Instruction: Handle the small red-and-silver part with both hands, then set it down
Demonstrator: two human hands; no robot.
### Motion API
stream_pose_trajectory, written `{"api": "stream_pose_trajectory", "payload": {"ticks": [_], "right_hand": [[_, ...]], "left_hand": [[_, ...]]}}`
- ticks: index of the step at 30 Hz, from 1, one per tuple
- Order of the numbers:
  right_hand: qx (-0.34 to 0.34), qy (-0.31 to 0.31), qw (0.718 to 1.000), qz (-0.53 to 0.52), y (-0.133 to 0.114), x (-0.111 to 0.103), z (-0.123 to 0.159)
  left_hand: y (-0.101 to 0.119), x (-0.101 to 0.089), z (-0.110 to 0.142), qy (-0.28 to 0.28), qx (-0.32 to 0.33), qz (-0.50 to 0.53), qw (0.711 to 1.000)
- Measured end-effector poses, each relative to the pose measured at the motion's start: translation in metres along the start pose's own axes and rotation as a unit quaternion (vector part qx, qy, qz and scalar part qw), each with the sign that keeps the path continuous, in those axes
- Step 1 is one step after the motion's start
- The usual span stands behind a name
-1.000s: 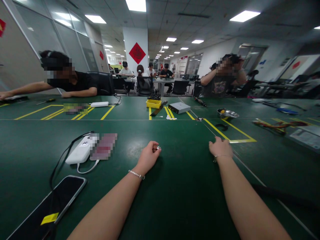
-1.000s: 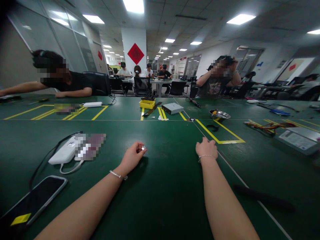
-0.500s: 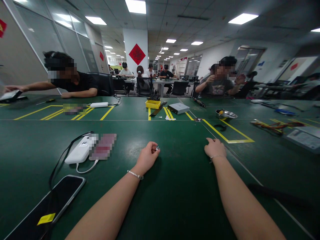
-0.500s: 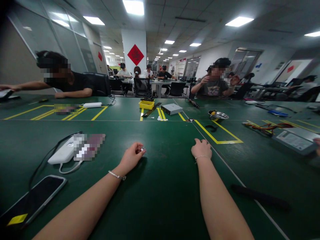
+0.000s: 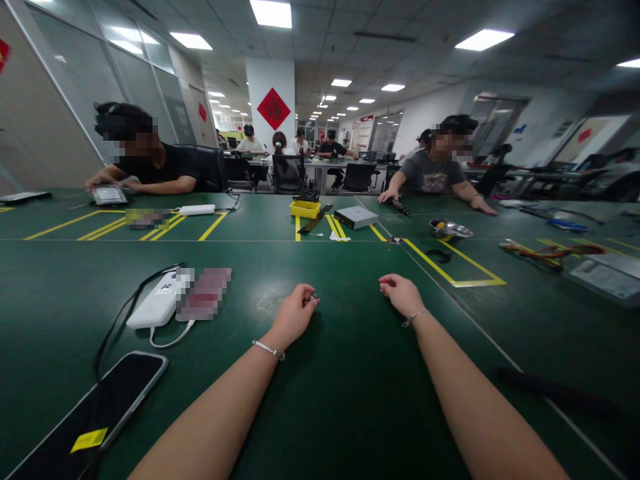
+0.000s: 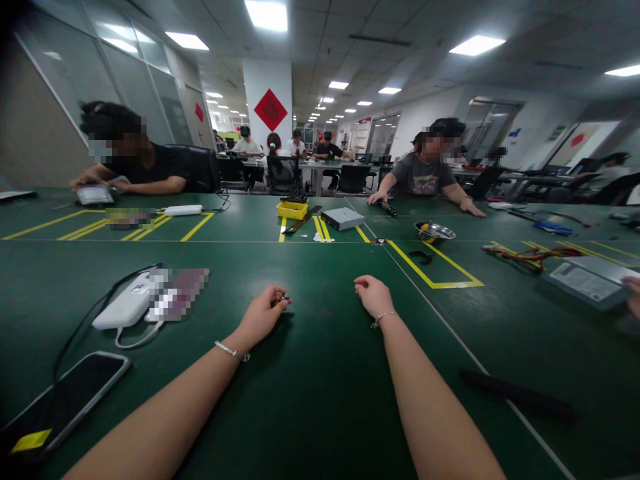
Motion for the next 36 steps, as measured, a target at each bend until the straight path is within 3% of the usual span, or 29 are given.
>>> {"api": "stream_pose_trajectory", "payload": {"ticks": [2,6,9,13,21,36], "right_hand": [[-0.004,-0.068,0.986,-0.151,-0.023,0.032,0.012],[0.01,-0.196,0.905,-0.377,-0.071,0.083,0.046],[0.028,-0.267,0.847,-0.459,-0.095,0.104,0.07],[0.045,-0.304,0.812,-0.497,-0.103,0.114,0.083],[0.029,-0.271,0.796,-0.541,-0.096,0.108,0.072],[0.04,-0.249,0.818,-0.517,-0.093,0.112,0.073]], "left_hand": [[0.002,0.001,0.001,-0.005,0.006,-0.001,1.0],[0.012,-0.001,0.003,-0.001,0.025,-0.023,0.999],[0.02,-0.003,0.005,0.003,0.044,-0.018,0.999],[0.03,-0.004,0.007,-0.004,0.068,-0.001,0.998],[0.045,0.0,0.011,-0.032,0.096,0.006,0.995],[0.046,-0.002,0.011,-0.003,0.104,-0.06,0.993]]}}
Point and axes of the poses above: each hand's wrist, its own z-axis away from the middle knuckle, its own x-axis out of the palm, y = z × x, the point moved 10 cm from there along -z, towards the middle knuckle, and after that the axes turned 1 degree about z, right-handed, at the moved point
